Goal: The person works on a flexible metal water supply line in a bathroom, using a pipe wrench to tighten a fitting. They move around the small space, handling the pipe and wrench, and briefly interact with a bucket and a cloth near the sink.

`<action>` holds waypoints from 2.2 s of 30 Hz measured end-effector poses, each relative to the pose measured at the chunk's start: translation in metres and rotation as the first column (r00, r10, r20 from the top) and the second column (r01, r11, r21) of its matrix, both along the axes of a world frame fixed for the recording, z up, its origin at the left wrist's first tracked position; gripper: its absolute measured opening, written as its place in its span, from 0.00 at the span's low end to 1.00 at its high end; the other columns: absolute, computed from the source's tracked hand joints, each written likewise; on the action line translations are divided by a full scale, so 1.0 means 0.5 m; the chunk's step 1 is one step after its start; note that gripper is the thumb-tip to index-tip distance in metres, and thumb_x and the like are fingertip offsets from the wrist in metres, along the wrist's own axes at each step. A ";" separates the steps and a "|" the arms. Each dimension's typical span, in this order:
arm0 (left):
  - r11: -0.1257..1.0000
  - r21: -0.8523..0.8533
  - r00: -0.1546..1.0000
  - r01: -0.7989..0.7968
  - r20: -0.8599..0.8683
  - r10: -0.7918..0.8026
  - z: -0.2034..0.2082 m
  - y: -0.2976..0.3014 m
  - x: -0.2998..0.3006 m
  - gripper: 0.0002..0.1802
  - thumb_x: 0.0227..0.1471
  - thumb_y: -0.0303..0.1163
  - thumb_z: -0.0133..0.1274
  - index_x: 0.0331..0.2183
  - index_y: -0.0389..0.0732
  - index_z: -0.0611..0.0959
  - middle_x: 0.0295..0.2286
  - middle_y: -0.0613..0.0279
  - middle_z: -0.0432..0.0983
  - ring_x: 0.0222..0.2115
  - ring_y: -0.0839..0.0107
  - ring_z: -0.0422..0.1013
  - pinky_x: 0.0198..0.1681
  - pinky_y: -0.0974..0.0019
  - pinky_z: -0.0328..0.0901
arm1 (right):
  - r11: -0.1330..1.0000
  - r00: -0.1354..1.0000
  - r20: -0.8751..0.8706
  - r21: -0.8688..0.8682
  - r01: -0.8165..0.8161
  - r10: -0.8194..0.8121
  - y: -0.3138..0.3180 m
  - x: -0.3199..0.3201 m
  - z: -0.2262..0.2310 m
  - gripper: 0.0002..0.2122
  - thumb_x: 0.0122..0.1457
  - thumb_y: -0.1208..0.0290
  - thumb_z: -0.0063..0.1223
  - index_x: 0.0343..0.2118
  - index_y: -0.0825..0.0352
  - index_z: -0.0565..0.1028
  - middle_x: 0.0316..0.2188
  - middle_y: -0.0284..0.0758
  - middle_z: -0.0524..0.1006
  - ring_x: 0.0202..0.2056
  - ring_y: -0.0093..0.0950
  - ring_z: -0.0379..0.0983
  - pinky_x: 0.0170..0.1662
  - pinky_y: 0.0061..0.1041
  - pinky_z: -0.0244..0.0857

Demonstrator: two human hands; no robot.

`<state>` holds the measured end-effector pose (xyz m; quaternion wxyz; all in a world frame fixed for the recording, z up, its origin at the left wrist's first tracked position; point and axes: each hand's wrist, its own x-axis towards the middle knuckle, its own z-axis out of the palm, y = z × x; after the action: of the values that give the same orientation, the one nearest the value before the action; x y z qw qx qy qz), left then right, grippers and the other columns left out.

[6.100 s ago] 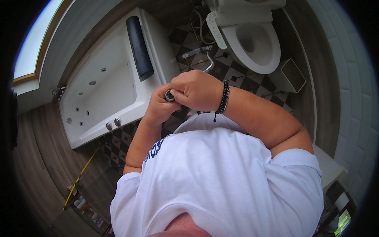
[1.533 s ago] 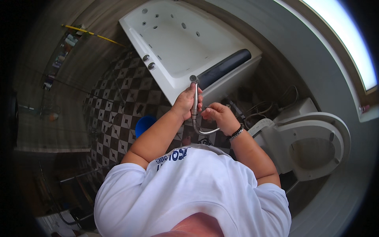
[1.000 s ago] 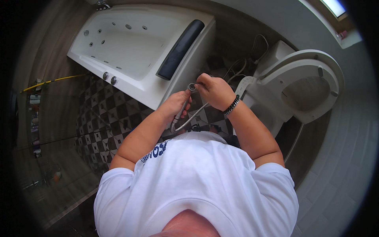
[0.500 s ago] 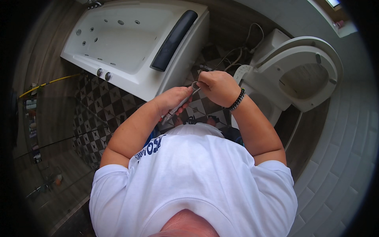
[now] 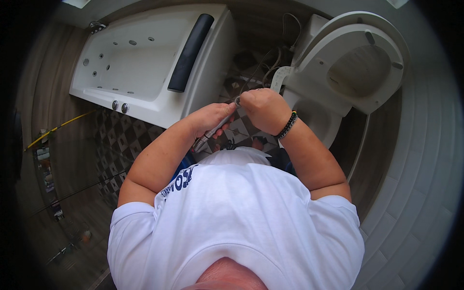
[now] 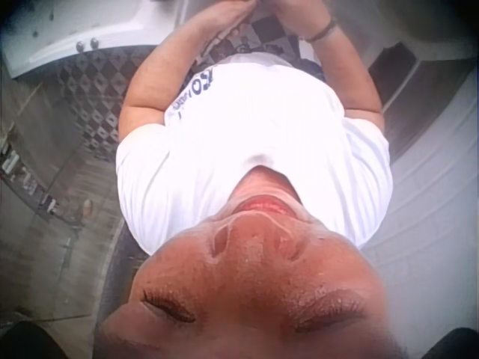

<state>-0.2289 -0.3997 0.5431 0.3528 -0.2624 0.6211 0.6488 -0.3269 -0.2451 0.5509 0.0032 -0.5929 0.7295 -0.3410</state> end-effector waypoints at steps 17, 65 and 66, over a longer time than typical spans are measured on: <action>0.980 -0.014 0.980 0.196 0.028 -0.196 0.004 0.044 -0.024 0.24 0.49 0.55 0.38 0.22 0.42 0.69 0.13 0.70 0.61 0.11 0.80 0.58 0.13 0.76 0.56 | 0.981 0.969 0.241 0.173 -0.091 0.047 0.071 -0.019 0.025 0.04 0.43 0.78 0.49 0.19 0.70 0.65 0.21 0.39 0.69 0.26 0.37 0.68 0.28 0.29 0.63; 0.990 -0.047 0.990 0.137 0.032 -0.135 -0.007 0.002 -0.002 0.21 0.51 0.52 0.38 0.24 0.43 0.69 0.14 0.69 0.62 0.11 0.80 0.58 0.14 0.76 0.56 | 0.891 0.951 0.299 0.450 -0.063 -0.084 0.007 0.005 0.023 0.05 0.42 0.78 0.45 0.24 0.70 0.71 0.27 0.40 0.71 0.32 0.37 0.69 0.35 0.29 0.64; 0.989 -0.053 0.990 0.137 0.035 -0.135 -0.006 0.000 -0.002 0.21 0.51 0.52 0.38 0.24 0.43 0.69 0.14 0.69 0.62 0.11 0.80 0.58 0.14 0.76 0.56 | 0.892 0.947 0.303 0.450 -0.040 -0.110 0.003 0.007 0.024 0.06 0.41 0.78 0.45 0.25 0.70 0.71 0.28 0.39 0.71 0.33 0.37 0.69 0.35 0.29 0.64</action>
<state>-0.2299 -0.3996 0.5399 0.3984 -0.2392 0.6495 0.6018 -0.3236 -0.2438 0.5628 0.2523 -0.4992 0.7889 -0.2545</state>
